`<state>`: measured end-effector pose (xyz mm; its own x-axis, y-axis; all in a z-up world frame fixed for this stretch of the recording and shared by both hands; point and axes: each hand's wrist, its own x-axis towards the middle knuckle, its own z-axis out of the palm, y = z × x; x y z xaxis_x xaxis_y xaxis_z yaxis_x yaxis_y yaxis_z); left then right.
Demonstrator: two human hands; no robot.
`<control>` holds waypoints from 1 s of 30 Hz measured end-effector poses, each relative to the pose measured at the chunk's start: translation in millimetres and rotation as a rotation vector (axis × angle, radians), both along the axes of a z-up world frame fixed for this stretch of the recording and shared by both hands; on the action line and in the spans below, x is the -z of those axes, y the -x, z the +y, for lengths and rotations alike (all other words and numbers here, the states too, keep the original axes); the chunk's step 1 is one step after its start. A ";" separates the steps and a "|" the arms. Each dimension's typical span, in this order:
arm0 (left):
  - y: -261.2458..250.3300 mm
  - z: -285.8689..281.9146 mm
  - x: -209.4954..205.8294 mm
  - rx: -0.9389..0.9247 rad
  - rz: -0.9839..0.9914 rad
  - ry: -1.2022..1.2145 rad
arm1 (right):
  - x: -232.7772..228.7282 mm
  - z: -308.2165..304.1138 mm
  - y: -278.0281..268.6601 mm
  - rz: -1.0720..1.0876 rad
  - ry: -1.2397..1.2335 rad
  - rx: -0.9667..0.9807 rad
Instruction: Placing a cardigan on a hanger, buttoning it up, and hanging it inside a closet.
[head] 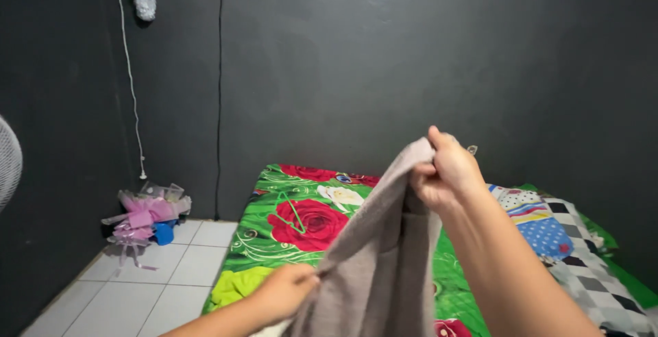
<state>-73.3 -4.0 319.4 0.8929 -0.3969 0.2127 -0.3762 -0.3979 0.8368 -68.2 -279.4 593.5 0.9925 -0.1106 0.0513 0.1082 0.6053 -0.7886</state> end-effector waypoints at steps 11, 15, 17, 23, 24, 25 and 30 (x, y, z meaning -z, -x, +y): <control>-45.1 81.9 -173.6 -0.406 -0.170 0.315 | 32.7 -29.0 24.3 0.227 0.847 0.114; -10.5 67.0 -264.6 -0.222 0.605 0.621 | 78.7 -60.3 -32.7 -0.502 1.569 0.905; -27.9 53.3 -266.1 -0.141 0.546 0.585 | 68.1 11.5 8.9 -0.492 1.538 0.873; -46.7 -73.0 -194.9 0.355 0.240 0.148 | 158.7 126.2 -28.2 -0.421 1.371 0.695; 4.9 -96.9 -221.9 0.327 -0.133 -0.234 | 173.2 137.3 -41.8 -0.409 1.346 0.672; 20.7 -121.9 -206.0 0.330 -0.137 -0.234 | 186.6 143.8 -47.6 -0.397 1.321 0.649; 77.4 -212.4 -121.7 1.264 0.330 0.526 | 258.7 174.1 -44.3 -0.324 1.193 0.497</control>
